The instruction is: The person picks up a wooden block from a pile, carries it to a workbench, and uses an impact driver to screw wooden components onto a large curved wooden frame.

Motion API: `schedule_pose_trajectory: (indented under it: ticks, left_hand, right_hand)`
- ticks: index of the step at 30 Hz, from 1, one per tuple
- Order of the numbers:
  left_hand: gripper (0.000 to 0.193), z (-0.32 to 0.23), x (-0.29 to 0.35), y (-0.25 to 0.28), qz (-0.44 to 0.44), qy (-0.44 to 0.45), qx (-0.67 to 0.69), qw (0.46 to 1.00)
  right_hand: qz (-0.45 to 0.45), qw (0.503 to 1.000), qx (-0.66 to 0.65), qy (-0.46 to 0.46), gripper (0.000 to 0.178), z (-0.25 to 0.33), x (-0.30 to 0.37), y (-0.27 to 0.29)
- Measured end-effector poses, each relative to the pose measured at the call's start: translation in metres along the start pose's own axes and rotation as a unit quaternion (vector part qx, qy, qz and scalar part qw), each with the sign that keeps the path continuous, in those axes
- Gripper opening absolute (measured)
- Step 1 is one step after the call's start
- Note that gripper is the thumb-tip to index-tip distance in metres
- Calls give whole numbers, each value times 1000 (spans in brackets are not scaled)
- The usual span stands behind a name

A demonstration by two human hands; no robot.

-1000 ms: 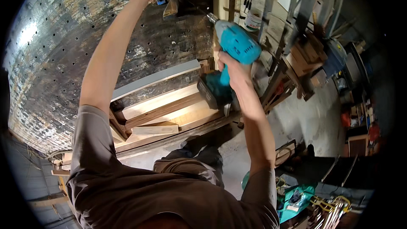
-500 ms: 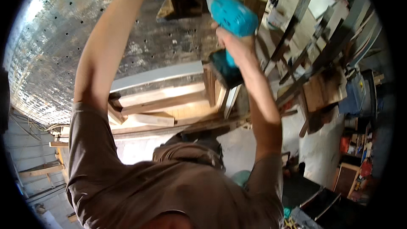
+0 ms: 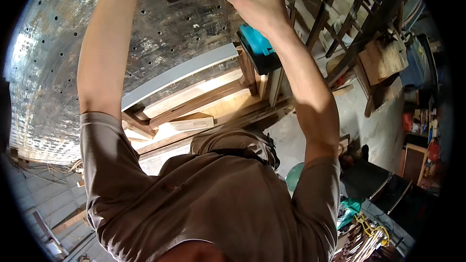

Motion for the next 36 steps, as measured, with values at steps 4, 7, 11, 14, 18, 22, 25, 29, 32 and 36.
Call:
schedule_pose_trajectory:
  ticks: [4,7,11,14,18,22,25,29,32,36]
  left_hand:
    - [27,9,-8,6,-10,-42,-5,999]
    - [32,6,-2,9,-8,-55,-9,998]
    - [35,2,-3,8,-30,-36,-40,998]
    - [36,1,-2,6,-25,-33,-10,999]
    - [49,3,2,1,1,-51,-28,998]
    - [68,20,22,-11,2,-8,-126,992]
    - [69,32,56,-58,48,-94,44,993]
    - [42,104,83,-64,11,-116,27,993]
    - [62,151,108,-78,30,-44,35,998]
    - [41,173,155,-95,38,24,58,997]
  right_hand:
    - [-5,998,-26,62,50,17,10,-9]
    - [-66,996,49,-24,49,48,29,-16]
    - [-81,995,23,44,7,25,32,-10]
    - [-90,992,29,86,8,17,34,-5]
    - [-127,984,-109,58,10,7,49,-11]
    - [-113,983,-24,142,25,-32,71,-15]
    - [-222,963,111,110,20,-88,88,0]
    - [-226,959,143,95,13,-117,119,-6]
    - [-212,959,164,87,11,-147,137,2]
    - [-209,961,160,86,15,-180,156,21]
Point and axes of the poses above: each hand's wrist, its own x-axis away from the middle knuckle, its own y-axis out of the back of the hand, z = x × y, the point moved 5 cm from there along -x, towards the middle knuckle, and after that the axes turned 5 degrees about -x, right-handed, at the moved point
